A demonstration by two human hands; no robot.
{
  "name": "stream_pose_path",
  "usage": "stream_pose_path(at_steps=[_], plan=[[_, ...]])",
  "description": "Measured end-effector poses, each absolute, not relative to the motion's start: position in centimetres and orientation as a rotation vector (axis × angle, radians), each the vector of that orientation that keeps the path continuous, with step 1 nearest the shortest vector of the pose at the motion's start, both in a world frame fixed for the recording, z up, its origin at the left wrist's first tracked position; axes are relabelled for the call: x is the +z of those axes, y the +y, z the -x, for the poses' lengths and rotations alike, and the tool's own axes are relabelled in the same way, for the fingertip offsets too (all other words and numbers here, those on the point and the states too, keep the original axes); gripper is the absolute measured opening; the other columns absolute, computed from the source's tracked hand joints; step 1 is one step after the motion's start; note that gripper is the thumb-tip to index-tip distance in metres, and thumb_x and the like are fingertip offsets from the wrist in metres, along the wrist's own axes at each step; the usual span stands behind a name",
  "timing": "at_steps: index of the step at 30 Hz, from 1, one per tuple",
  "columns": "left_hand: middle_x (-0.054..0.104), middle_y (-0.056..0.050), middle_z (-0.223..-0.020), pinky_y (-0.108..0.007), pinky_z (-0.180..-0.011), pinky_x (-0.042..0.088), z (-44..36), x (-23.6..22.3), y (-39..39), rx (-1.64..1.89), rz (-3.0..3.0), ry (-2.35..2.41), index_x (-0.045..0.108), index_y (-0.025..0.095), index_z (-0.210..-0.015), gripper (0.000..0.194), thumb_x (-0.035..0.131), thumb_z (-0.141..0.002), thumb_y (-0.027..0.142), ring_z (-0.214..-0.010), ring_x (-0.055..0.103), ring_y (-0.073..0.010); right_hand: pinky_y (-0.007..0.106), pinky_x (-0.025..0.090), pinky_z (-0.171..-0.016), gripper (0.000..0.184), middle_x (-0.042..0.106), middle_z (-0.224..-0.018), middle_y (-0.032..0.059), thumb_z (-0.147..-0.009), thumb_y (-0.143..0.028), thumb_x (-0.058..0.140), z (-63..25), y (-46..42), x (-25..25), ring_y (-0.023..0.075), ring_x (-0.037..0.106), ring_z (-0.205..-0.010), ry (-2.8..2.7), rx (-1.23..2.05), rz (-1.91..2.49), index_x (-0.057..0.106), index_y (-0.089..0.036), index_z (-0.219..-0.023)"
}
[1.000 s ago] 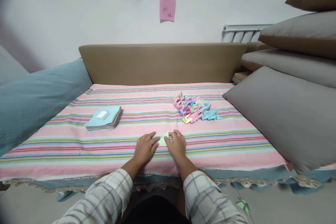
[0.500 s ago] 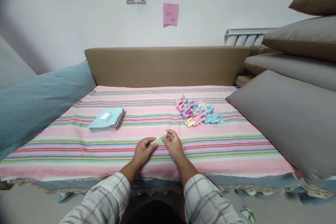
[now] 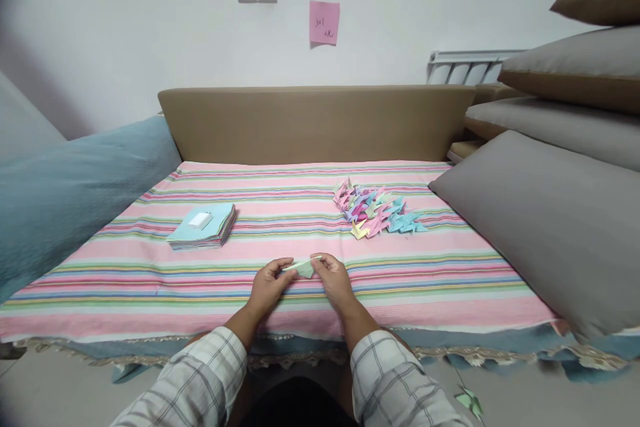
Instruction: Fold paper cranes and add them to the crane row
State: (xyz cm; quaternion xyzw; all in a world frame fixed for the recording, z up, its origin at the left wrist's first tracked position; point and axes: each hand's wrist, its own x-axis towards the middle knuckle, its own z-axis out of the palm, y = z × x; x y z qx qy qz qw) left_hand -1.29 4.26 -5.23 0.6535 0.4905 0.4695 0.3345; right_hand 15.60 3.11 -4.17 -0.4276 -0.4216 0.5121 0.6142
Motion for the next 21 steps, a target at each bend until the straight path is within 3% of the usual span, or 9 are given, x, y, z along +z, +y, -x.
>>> stream_pose_path(at_steps=[4,13,17,21], plan=[[0.07,-0.005,-0.081,-0.031,-0.077,0.049,1.3,-5.0,4.3,1.201,-1.717,1.276,0.07,0.019,-0.084,0.021,0.065,-0.073,0.036,-0.08,0.064,-0.0183,0.03,0.046,-0.074,0.03,0.067,-0.08,0.0017,-0.065,-0.044,0.069,-15.8,3.0,-4.3,0.0164,0.059,-0.075,-0.986,1.159,1.012,0.068,-0.02,-0.083],[0.069,-0.002,-0.076,-0.033,-0.077,0.048,1.0,-3.5,3.3,1.194,-1.778,1.325,0.069,0.021,-0.078,0.018,0.065,-0.071,0.037,-0.074,0.062,-0.017,0.037,0.044,-0.087,0.038,0.069,-0.097,0.0063,-0.072,-0.048,0.063,-15.9,3.1,-4.9,0.0217,0.06,-0.094,-1.071,1.046,1.057,0.067,-0.019,-0.096],[0.07,-0.001,-0.079,-0.034,-0.079,0.046,0.7,-2.9,3.1,1.141,-1.87,1.351,0.071,0.023,-0.085,0.021,0.065,-0.071,0.038,-0.076,0.061,-0.0181,0.033,0.046,-0.082,0.036,0.069,-0.091,0.0045,-0.072,-0.048,0.063,-15.9,3.1,-4.7,0.0203,0.06,-0.089,-1.075,1.072,1.06,0.068,-0.02,-0.094],[0.071,-0.001,-0.079,-0.033,-0.08,0.045,0.7,-2.9,3.2,1.122,-1.977,1.31,0.072,0.026,-0.086,0.018,0.063,-0.075,0.036,-0.077,0.061,-0.0177,0.026,0.045,-0.059,0.035,0.066,-0.074,0.0016,-0.071,-0.047,0.065,-15.4,3.0,-4.1,0.0148,0.058,-0.065,-1.046,1.181,1.046,0.067,-0.019,-0.093]])
